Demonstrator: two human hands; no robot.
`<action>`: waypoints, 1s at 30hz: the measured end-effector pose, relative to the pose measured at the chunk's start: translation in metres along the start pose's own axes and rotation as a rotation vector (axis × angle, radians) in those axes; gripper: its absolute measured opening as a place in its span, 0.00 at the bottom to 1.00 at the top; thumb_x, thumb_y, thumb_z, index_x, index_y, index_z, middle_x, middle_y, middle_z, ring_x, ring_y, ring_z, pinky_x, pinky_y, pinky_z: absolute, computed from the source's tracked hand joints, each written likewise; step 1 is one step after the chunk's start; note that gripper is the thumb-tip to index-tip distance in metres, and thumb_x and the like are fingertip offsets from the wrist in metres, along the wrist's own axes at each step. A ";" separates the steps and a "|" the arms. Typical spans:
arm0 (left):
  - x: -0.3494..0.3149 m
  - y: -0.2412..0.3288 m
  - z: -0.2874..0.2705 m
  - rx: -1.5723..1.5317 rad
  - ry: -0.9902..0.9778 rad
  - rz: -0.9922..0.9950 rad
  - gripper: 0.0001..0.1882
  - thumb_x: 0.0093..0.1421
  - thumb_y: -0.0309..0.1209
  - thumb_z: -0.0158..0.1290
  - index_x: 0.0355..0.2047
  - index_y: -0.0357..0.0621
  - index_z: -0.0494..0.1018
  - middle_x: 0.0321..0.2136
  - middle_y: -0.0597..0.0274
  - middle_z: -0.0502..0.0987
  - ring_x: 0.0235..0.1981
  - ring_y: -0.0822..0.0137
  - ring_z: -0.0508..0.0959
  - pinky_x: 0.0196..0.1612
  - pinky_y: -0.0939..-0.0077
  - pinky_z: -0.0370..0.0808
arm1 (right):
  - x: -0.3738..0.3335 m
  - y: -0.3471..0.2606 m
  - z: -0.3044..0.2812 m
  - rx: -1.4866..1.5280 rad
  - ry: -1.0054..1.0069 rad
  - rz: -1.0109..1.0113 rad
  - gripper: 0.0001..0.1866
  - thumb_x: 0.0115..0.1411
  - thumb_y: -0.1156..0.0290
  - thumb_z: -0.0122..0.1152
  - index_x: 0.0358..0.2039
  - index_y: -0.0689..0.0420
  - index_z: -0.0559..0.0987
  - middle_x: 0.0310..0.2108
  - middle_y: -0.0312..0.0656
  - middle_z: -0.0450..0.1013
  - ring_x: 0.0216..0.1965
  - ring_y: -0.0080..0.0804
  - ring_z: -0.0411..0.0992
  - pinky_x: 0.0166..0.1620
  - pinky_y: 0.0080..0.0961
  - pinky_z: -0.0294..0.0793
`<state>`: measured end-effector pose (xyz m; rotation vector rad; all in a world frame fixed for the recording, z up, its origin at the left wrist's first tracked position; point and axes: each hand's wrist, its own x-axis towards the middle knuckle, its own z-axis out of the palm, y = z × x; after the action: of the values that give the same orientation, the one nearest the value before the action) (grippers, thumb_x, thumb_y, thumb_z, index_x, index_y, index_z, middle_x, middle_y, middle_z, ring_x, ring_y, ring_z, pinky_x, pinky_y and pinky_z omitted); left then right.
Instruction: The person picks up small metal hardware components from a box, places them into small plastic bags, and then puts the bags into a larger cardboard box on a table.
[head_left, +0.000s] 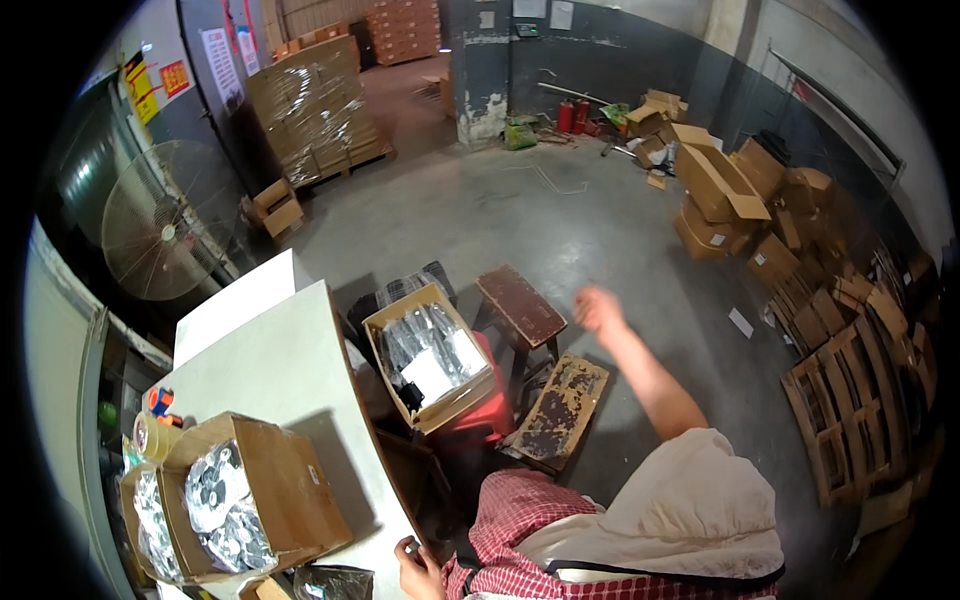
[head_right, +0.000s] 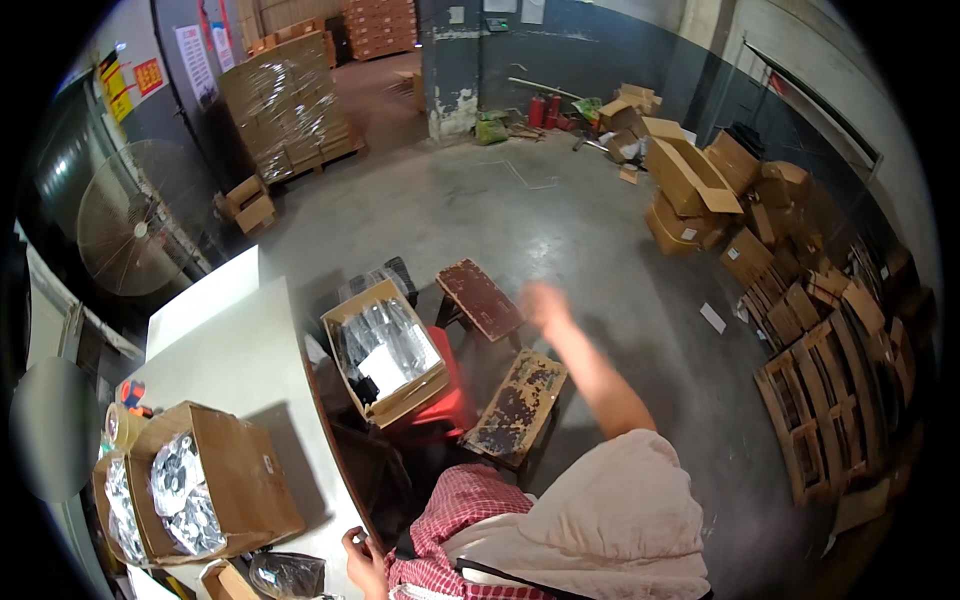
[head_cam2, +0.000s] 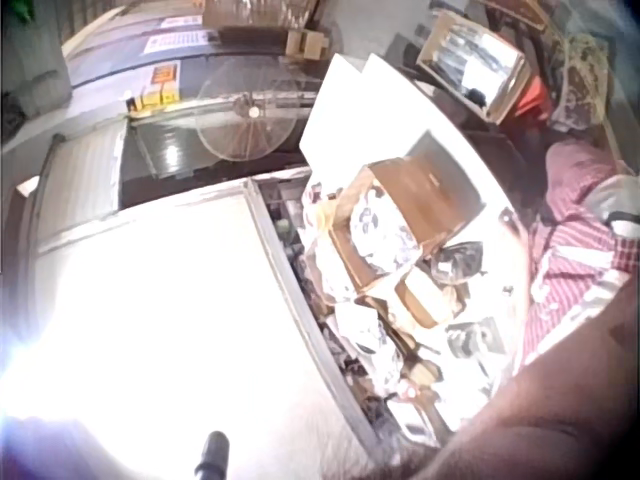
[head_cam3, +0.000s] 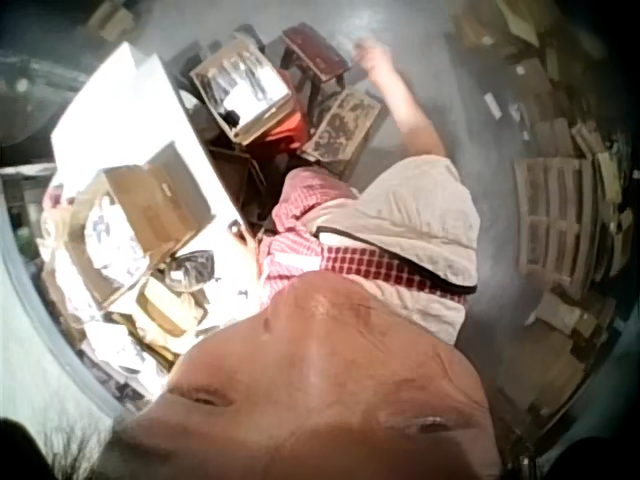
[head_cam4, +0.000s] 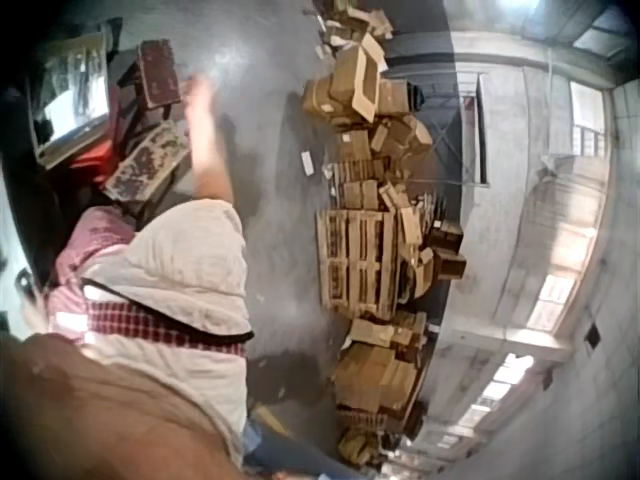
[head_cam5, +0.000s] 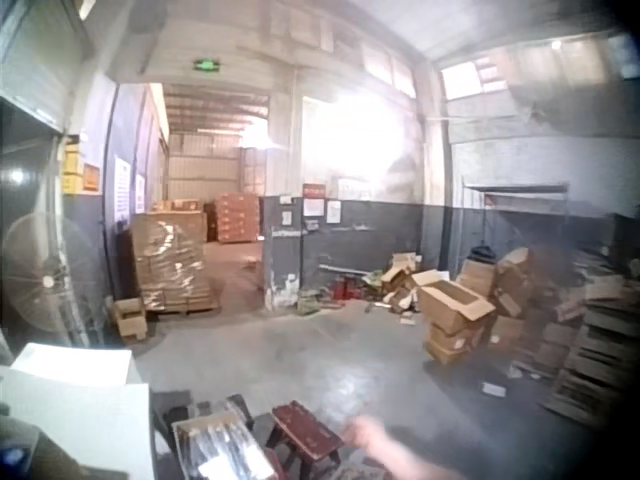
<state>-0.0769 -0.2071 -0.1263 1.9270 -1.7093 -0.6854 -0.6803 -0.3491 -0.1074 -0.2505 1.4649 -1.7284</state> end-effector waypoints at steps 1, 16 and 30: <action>-0.001 -0.006 -0.005 0.032 -0.042 0.032 0.15 0.65 0.32 0.56 0.51 0.48 0.71 0.20 0.61 0.78 0.20 0.64 0.78 0.26 0.67 0.71 | -0.022 0.028 0.037 -0.160 -0.160 -0.002 0.12 0.65 0.66 0.59 0.42 0.59 0.82 0.33 0.43 0.80 0.33 0.30 0.79 0.33 0.28 0.79; -0.077 -0.048 -0.013 -0.766 0.319 -0.292 0.11 0.72 0.27 0.46 0.49 0.36 0.73 0.28 0.60 0.79 0.26 0.75 0.73 0.32 0.81 0.70 | -0.252 0.195 0.329 -0.757 -1.606 -0.512 0.11 0.58 0.73 0.55 0.39 0.58 0.80 0.35 0.50 0.80 0.38 0.52 0.79 0.42 0.44 0.77; -0.182 -0.085 0.020 -0.971 0.837 -0.456 0.20 0.71 0.34 0.53 0.60 0.42 0.71 0.47 0.52 0.77 0.39 0.67 0.74 0.47 0.68 0.73 | -0.387 0.295 0.339 -0.991 -2.319 -0.413 0.11 0.54 0.75 0.53 0.38 0.56 0.78 0.40 0.49 0.77 0.44 0.52 0.76 0.43 0.49 0.74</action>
<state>-0.0436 -0.0169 -0.1852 1.4959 -0.2978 -0.5637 -0.0886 -0.3168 -0.1328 -2.1252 0.1124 0.0969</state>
